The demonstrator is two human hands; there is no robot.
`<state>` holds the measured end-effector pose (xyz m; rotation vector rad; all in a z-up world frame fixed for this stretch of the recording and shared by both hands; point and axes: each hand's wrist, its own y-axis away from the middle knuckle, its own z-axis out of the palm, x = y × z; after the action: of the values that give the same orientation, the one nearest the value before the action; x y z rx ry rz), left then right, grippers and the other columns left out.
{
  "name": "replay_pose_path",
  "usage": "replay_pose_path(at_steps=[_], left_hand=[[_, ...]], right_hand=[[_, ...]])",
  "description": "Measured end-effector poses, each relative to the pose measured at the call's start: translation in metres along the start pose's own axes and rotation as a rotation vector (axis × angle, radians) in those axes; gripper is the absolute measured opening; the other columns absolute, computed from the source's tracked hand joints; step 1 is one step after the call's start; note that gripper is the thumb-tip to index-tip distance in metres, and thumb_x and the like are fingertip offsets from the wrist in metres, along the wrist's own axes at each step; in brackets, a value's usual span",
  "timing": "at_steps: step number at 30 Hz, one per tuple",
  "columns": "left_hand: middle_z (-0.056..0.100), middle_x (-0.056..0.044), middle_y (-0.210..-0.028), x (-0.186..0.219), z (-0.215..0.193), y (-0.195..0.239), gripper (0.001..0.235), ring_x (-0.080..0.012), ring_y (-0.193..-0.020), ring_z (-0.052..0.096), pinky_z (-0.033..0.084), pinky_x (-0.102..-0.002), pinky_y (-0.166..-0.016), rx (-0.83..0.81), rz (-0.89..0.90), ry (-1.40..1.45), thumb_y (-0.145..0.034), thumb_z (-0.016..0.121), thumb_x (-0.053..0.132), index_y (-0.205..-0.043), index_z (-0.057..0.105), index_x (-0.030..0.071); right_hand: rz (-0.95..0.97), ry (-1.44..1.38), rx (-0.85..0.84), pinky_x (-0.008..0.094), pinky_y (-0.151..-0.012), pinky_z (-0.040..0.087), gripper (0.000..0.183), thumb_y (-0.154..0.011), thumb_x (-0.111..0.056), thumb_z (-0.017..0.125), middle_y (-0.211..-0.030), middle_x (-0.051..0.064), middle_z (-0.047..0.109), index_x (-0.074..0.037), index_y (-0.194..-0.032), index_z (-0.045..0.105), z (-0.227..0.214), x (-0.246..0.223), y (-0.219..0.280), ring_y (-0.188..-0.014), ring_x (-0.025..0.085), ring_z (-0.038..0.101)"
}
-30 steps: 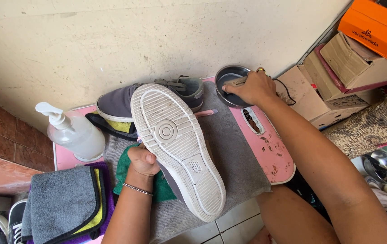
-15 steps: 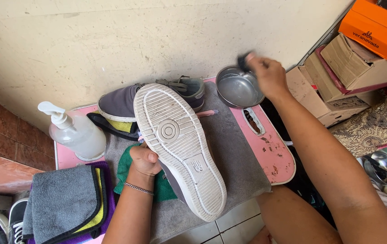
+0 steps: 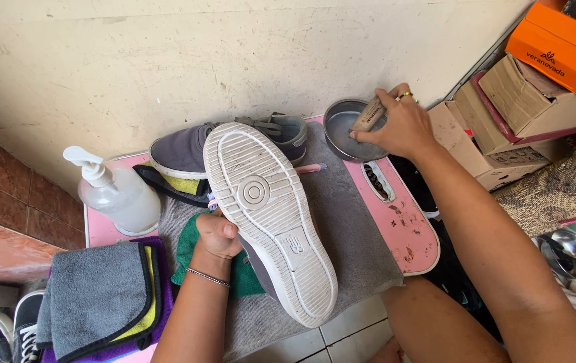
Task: The person scrubs the white sole of a gray sneaker using a brush and water. They repeatedly dip the brush into a metal bowl and scrub the sole and side of the shoe.
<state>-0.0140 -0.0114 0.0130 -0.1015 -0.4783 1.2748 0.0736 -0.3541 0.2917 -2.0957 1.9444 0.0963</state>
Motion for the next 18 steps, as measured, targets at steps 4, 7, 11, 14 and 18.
replay_pose_path(at_steps=[4,7,11,14,18], left_hand=[[0.082,-0.032,-0.119,-0.004,-0.010,-0.001,0.121,-0.0566,-0.106,0.081,0.050,-0.080,-0.108,0.017,0.000,-0.008,-0.041,0.071,0.005,-0.160,0.059,-0.011],[0.083,-0.030,-0.119,-0.004,0.003,-0.006,0.118,-0.0548,-0.104,0.082,0.053,-0.078,-0.106,0.029,0.006,0.009,-0.045,0.073,0.012,-0.161,0.059,-0.010],[0.084,-0.031,-0.113,-0.002,0.043,-0.004,0.101,-0.0511,-0.104,0.083,0.055,-0.075,-0.107,0.056,0.008,0.072,-0.053,0.071,0.017,-0.150,0.070,-0.011],[0.084,-0.032,-0.113,-0.005,0.028,-0.007,0.099,-0.0510,-0.104,0.083,0.056,-0.075,-0.107,0.062,0.019,0.080,-0.054,0.071,0.017,-0.149,0.072,-0.010],[0.083,-0.032,-0.112,-0.005,0.031,-0.009,0.097,-0.0500,-0.103,0.083,0.057,-0.072,-0.107,0.068,0.056,0.086,-0.055,0.070,0.016,-0.148,0.072,-0.012]], right_hand=[[-0.113,-0.347,0.073,0.044,-0.089,0.059,0.110,-0.081,-0.049,0.103,-0.147,0.024,0.058,0.006,-0.166,0.061,0.025,0.038,-0.007,-0.095,0.031,0.070],[-0.216,-0.384,0.081,0.045,-0.090,0.056,0.116,-0.070,-0.036,0.108,-0.149,0.027,0.059,0.006,-0.166,0.061,0.002,0.023,0.018,-0.092,0.029,0.066],[-0.345,-0.382,-0.272,0.047,-0.086,0.057,0.116,-0.062,-0.042,0.110,-0.144,0.025,0.066,-0.008,-0.164,0.066,-0.007,-0.011,0.068,-0.098,0.034,0.071],[-0.392,-0.335,-0.430,0.047,-0.093,0.061,0.117,-0.060,-0.041,0.112,-0.149,0.024,0.067,-0.007,-0.162,0.066,0.021,-0.022,0.089,-0.108,0.038,0.072],[-0.462,-0.269,-0.452,0.053,-0.112,0.062,0.122,-0.057,-0.034,0.114,-0.162,0.027,0.057,-0.002,-0.162,0.061,0.024,-0.030,0.099,-0.140,0.050,0.064]])
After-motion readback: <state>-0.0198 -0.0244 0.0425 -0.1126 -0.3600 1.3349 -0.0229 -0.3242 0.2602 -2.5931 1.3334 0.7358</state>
